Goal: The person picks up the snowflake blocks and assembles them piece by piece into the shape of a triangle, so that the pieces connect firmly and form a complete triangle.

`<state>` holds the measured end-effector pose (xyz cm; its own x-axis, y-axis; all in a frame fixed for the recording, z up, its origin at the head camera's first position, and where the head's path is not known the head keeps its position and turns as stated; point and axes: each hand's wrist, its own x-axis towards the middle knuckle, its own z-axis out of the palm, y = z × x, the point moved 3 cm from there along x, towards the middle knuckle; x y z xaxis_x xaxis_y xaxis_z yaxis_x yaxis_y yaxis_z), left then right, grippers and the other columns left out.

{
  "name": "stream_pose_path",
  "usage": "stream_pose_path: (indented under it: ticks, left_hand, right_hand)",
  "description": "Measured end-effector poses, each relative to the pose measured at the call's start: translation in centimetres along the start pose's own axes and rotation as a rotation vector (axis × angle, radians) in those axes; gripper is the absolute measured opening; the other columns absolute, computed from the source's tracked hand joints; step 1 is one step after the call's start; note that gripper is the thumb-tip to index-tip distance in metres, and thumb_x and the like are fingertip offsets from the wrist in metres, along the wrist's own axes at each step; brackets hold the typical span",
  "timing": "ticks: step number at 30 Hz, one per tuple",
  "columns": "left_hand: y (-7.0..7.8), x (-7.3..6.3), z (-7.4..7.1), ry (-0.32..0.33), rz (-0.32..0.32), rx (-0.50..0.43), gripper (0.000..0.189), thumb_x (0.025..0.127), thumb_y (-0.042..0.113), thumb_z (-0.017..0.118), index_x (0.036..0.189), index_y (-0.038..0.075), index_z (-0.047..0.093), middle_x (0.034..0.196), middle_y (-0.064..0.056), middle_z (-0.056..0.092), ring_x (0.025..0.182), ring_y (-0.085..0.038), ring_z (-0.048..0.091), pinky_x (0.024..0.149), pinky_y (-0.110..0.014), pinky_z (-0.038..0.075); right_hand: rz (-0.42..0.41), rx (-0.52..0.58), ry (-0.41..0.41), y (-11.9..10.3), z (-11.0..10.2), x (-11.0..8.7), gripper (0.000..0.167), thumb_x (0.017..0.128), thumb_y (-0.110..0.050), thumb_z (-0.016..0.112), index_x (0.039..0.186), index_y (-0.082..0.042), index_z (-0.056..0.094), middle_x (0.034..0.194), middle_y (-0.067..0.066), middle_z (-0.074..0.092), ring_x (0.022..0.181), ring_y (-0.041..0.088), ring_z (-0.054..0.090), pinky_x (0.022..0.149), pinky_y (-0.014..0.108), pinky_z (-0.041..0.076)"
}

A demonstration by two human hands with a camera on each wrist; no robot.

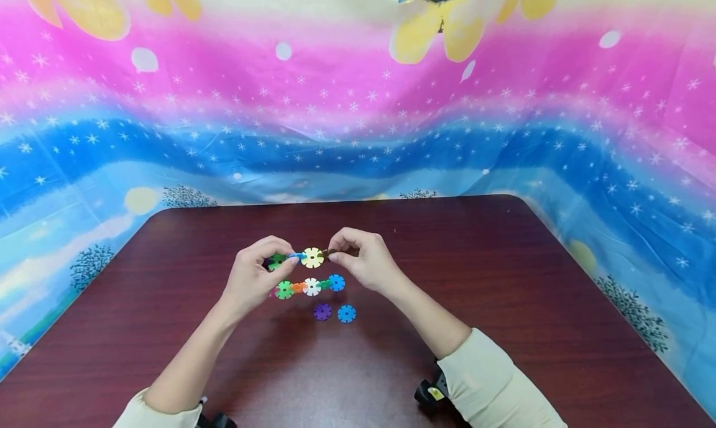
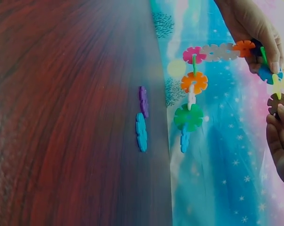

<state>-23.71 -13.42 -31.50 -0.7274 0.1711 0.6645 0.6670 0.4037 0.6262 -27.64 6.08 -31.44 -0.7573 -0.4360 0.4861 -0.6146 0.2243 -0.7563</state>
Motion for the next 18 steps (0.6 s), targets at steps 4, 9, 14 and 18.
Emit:
stream_pose_path:
  ticks: [4,9,14,18]
  left_hand:
    - [-0.07,0.01,-0.05,0.005,-0.008,-0.002,0.005,0.079,0.002,0.071,0.079,0.005,0.067,0.083,0.003,0.061,0.076,-0.012,0.055,0.063,-0.025,0.048]
    - [-0.06,0.04,-0.1,0.013,0.002,0.016,0.005,0.08,0.007,0.071,0.08,0.003,0.068,0.083,0.003,0.061,0.077,-0.011,0.055,0.065,-0.025,0.048]
    - [0.06,0.06,-0.22,0.024,0.019,0.034,0.006,0.081,0.008,0.071,0.08,0.003,0.068,0.082,0.003,0.061,0.077,-0.011,0.055,0.063,-0.026,0.047]
    - [-0.02,-0.02,-0.38,0.027,0.009,0.045,0.004,0.081,0.008,0.07,0.08,0.004,0.068,0.083,0.004,0.061,0.077,-0.011,0.055,0.06,-0.027,0.046]
  right_hand:
    - [0.02,0.013,-0.014,-0.03,0.03,0.16,0.01,0.082,0.004,0.066,0.087,-0.003,0.062,0.082,0.006,0.059,0.072,0.02,0.053,0.063,0.028,0.047]
    - [0.052,0.04,-0.027,0.02,0.15,0.19,0.009,0.085,0.001,0.064,0.09,-0.004,0.059,0.084,0.006,0.058,0.073,0.02,0.052,0.064,0.028,0.047]
    - [0.072,0.072,-0.036,0.34,0.14,0.22,0.01,0.085,-0.002,0.065,0.092,-0.005,0.058,0.085,0.007,0.059,0.074,0.02,0.055,0.064,0.027,0.047]
    - [0.106,0.084,-0.031,0.68,0.04,0.2,0.012,0.084,-0.004,0.066,0.094,-0.004,0.059,0.084,0.007,0.06,0.074,0.02,0.055,0.063,0.026,0.047]
